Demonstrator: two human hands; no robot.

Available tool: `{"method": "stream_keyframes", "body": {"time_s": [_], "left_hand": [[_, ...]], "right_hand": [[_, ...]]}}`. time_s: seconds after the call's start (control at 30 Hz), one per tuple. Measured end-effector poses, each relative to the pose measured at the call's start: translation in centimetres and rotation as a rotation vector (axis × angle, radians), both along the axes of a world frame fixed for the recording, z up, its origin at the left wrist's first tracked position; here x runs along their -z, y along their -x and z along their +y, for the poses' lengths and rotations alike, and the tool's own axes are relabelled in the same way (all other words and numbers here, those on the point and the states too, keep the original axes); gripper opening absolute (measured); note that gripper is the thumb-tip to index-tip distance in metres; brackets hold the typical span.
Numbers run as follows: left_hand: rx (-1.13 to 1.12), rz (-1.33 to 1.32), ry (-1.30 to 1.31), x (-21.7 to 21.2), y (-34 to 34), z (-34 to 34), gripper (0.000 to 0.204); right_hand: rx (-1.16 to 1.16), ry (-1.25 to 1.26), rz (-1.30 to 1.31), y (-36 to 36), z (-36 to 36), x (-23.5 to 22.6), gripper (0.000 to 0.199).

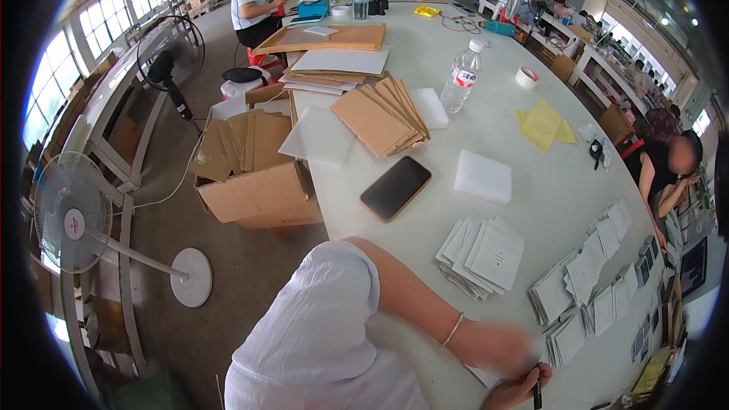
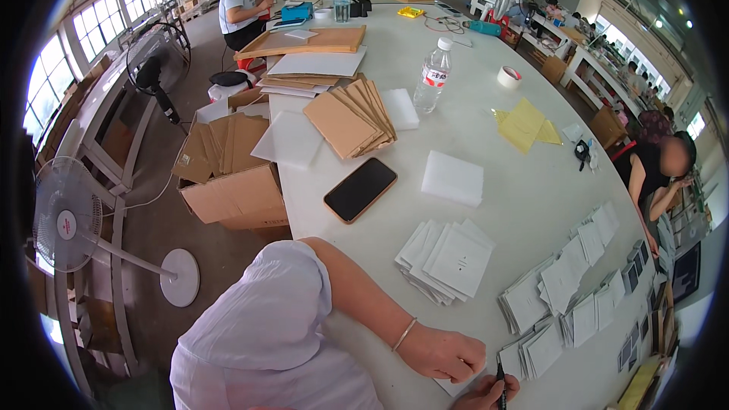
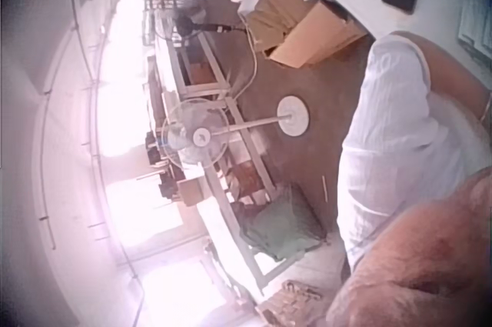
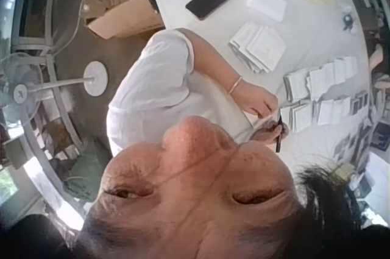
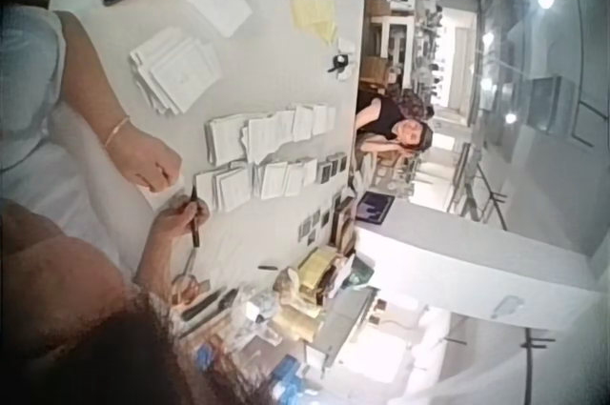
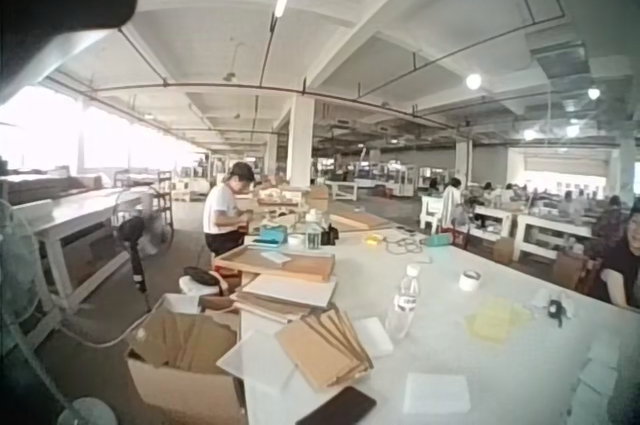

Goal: Writing technical labels on small white squares using a marker and organizing them into stacks.

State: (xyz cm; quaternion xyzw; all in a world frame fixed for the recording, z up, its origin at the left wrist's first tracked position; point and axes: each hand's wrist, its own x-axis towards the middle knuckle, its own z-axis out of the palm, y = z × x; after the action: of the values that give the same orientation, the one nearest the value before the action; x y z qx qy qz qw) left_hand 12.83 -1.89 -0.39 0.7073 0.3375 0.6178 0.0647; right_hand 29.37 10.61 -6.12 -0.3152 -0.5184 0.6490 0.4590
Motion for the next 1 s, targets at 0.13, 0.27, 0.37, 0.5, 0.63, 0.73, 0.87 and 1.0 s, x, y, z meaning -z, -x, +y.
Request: {"method": "stream_keyframes", "body": {"time_s": [0.13, 0.27, 0.37, 0.5, 0.63, 0.73, 0.87, 1.0], "left_hand": [[0.010, 0.008, 0.006, 0.0, 0.1, 0.0, 0.015], [0.021, 0.016, 0.015, 0.0, 0.1, -0.1, 0.015], [0.014, 0.008, 0.006, -0.1, 0.0, -0.1, 0.015], [0.023, 0.003, 0.012, -0.2, 0.1, -0.2, 0.014], [0.030, -0.002, -0.001, 0.1, 0.0, 0.1, 0.014], [0.035, 0.004, 0.015, 0.2, 0.0, 0.2, 0.015], [0.025, 0.007, 0.029, 0.3, 0.0, 0.1, 0.017], [0.019, 0.023, -0.001, 0.2, 0.2, -0.4, 0.015]], "right_hand": [[0.014, -0.009, 0.003, 0.2, -0.2, -0.3, 0.020], [0.021, -0.026, 0.001, 0.4, -0.5, -0.8, 0.019], [-0.031, -0.008, -0.006, 0.0, -0.2, -0.4, 0.018], [-0.035, -0.035, -0.015, 0.5, -0.8, -1.5, 0.017], [-0.009, -0.064, 0.011, 0.7, -0.9, -1.8, 0.016], [-0.005, -0.085, -0.021, 0.7, -1.1, -2.0, 0.018], [-0.025, -0.029, -0.005, 0.1, -0.2, -0.4, 0.019], [0.002, -0.059, 0.020, 0.5, -0.5, 0.2, 0.013]]}}
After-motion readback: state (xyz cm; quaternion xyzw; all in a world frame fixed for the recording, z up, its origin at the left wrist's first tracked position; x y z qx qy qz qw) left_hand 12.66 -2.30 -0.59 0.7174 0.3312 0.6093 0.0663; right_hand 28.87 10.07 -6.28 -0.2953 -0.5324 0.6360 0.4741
